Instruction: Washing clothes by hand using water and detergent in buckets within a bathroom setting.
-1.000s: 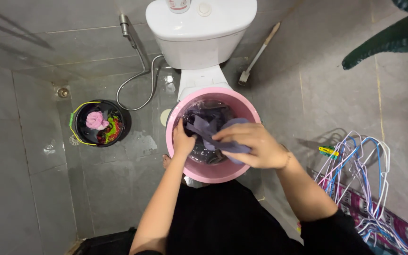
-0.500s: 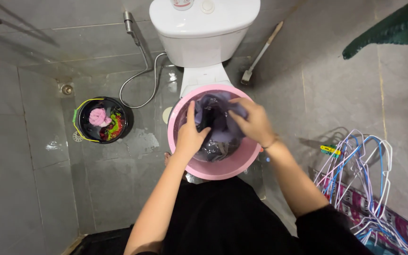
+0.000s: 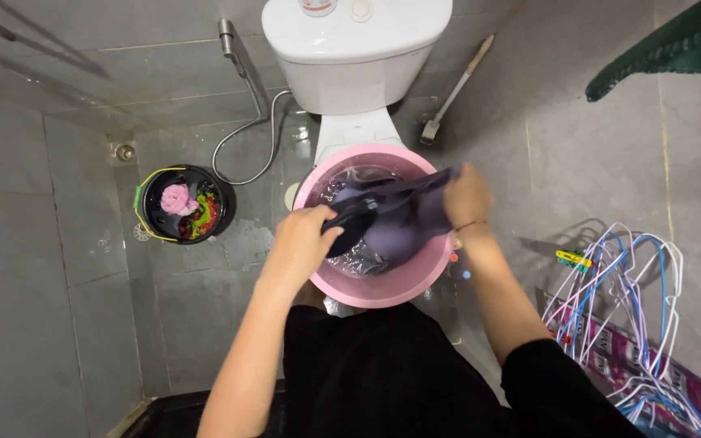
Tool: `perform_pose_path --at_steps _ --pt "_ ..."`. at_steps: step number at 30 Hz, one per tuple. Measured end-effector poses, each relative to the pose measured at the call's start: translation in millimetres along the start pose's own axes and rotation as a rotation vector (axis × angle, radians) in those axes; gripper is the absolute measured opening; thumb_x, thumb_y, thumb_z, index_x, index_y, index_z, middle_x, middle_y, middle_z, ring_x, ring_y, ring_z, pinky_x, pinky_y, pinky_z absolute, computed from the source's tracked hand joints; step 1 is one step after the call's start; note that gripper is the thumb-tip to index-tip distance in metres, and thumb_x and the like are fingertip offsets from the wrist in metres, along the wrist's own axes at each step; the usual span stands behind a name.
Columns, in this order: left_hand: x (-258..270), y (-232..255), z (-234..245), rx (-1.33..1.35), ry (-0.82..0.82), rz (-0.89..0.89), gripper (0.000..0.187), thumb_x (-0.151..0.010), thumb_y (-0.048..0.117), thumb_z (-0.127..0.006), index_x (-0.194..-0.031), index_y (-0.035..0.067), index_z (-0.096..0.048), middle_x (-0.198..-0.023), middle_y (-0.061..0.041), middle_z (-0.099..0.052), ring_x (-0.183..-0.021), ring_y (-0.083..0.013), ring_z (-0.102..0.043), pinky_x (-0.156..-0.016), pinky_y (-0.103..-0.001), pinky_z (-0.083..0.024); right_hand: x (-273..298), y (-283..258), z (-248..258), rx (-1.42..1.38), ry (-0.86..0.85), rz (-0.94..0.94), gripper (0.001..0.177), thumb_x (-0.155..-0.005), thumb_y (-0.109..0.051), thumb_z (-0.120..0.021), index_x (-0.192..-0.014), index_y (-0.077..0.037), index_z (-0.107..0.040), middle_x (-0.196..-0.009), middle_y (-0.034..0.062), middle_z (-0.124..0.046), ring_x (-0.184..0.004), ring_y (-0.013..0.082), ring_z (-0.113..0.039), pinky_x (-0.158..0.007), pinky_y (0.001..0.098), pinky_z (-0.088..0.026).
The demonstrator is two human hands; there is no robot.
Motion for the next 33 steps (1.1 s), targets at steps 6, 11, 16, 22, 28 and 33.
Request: perform_pose_path --at_steps 6,11,16,22,28,33 --pt "15.3 -33.8 0.0 0.114 -0.09 -0.152 0.012 -0.076 -0.003 -0.07 -0.085 0.004 -0.066 -0.089 -0.009 -0.073 -0.094 -0.0322 -0.067 -0.083 -0.04 -0.054 -19.4 27.4 71.9 0.042 0.156 -0.079 0.02 -0.096 -0.023 -0.069 -0.097 -0.004 -0.069 -0.087 0.0259 -0.071 -0.08 0.0491 -0.067 -0.071 0.0567 -0.054" --pt "19.2 -33.3 20.8 0.364 0.016 -0.185 0.014 -0.073 -0.007 -0.068 -0.081 0.003 -0.062 -0.088 -0.008 -0.07 -0.09 -0.0254 -0.066 -0.082 -0.035 -0.052 -12.7 6.4 84.8 -0.043 0.184 0.011 0.019 -0.096 -0.024 -0.07 -0.1 -0.005 -0.071 -0.086 0.0259 -0.07 -0.08 0.0497 -0.067 -0.07 0.0566 -0.053" --pt "28.5 -4.3 48.8 0.843 0.068 -0.219 0.016 -0.075 -0.011 -0.063 -0.079 0.004 -0.057 -0.088 -0.007 -0.067 -0.089 -0.0213 -0.062 -0.082 -0.032 -0.048 -10.9 2.1 78.0 -0.042 0.18 -0.054 0.02 -0.098 -0.026 -0.07 -0.1 -0.006 -0.07 -0.085 0.0245 -0.07 -0.08 0.0485 -0.067 -0.071 0.0554 -0.053" --pt "14.9 71.0 67.0 0.973 0.035 -0.364 0.014 -0.081 -0.009 -0.067 -0.082 0.003 -0.06 -0.092 -0.009 -0.066 -0.094 -0.026 -0.064 -0.088 -0.036 -0.051 43.9 -107.1 24.7 -0.257 -0.267 0.318 0.034 -0.084 -0.016 -0.065 -0.116 -0.007 -0.069 -0.109 0.0237 -0.07 -0.096 0.0447 -0.066 -0.082 0.0533 -0.052" --pt "22.3 126.1 95.9 1.101 -0.043 -0.502 0.012 -0.082 -0.008 -0.067 -0.082 0.001 -0.06 -0.095 -0.014 -0.07 -0.093 -0.0298 -0.066 -0.087 -0.04 -0.054 117.9 -70.2 -133.7 -0.889 -0.763 -0.002 0.034 -0.095 -0.031 -0.057 -0.12 -0.011 -0.068 -0.116 0.0146 -0.07 -0.114 0.0385 -0.062 -0.095 0.0405 -0.052" --pt "21.2 110.5 98.4 0.978 -0.071 -0.48 0.011 -0.074 -0.009 -0.065 -0.078 0.002 -0.062 -0.089 -0.011 -0.069 -0.089 -0.0274 -0.066 -0.081 -0.037 -0.054 68.2 -68.4 -78.0 -0.619 -0.64 0.039 0.037 -0.087 -0.029 -0.06 -0.116 -0.009 -0.071 -0.109 0.0193 -0.071 -0.105 0.0399 -0.065 -0.09 0.0439 -0.052"
Point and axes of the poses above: each hand's wrist, its own x-axis away from the middle knuckle, its own z-axis out of the back of the hand, y = z × x, the point moved 10 cm from there along -x, towards the middle knuckle
